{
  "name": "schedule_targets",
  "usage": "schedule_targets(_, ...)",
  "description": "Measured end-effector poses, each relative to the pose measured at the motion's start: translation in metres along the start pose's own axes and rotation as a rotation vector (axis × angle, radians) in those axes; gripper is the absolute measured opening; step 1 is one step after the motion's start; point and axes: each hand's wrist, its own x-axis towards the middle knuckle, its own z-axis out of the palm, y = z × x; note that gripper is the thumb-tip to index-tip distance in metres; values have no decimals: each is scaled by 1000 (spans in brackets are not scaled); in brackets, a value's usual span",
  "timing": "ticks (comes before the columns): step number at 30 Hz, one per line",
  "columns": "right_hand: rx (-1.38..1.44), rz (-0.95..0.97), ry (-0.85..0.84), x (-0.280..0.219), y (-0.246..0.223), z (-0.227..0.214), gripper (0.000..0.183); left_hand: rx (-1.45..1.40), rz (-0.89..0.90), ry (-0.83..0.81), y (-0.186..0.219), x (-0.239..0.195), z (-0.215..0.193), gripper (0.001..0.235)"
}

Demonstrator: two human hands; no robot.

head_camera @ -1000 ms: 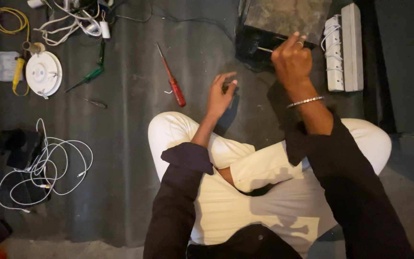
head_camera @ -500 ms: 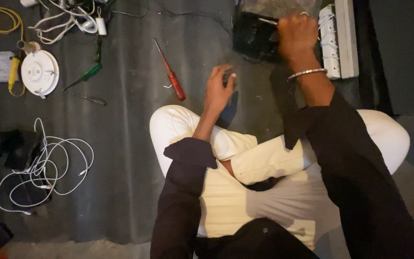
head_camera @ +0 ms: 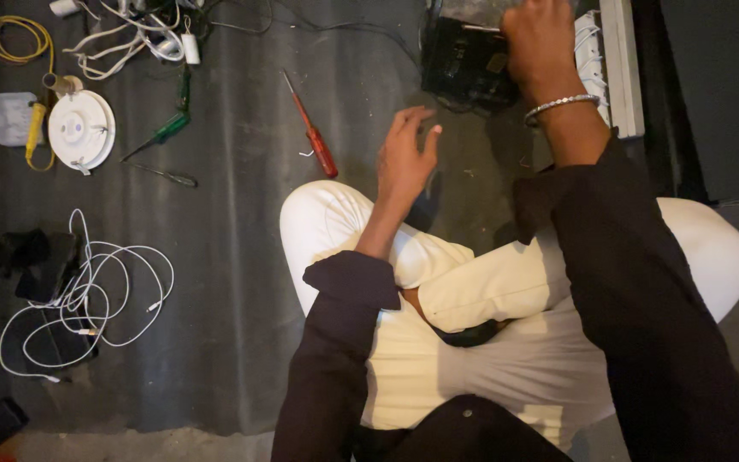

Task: The person sits on the floor and handles a black circular device cover, repeatedly pressing and rotating it. They then use a screwdriver to work on a small white electronic component with visible circuitry, manipulating it with both hands.

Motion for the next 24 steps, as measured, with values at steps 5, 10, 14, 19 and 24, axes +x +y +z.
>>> schedule_targets(5, 9, -35, 13, 0, 0, -7, 11, 91, 54, 0, 36, -5, -8, 30)
schedule_targets(10, -10, -71, 13, 4, 4, -11, 15, 358, -1, -115, 62, -1, -23, 51)
schedule_targets(14, 44, -97, -12, 13, 4, -17, 12, 462, 7, -195, 69, 9, -30, 58)
schedule_targets(19, -42, -54, -107, 9, -2, -18, 5, 407, 52, -228, 31, 35, -24, 50)
schedule_targets(24, 7, -45, -276, -6, 1, -23, 11, 411, -42, -243, -15, 39, -11, 50)
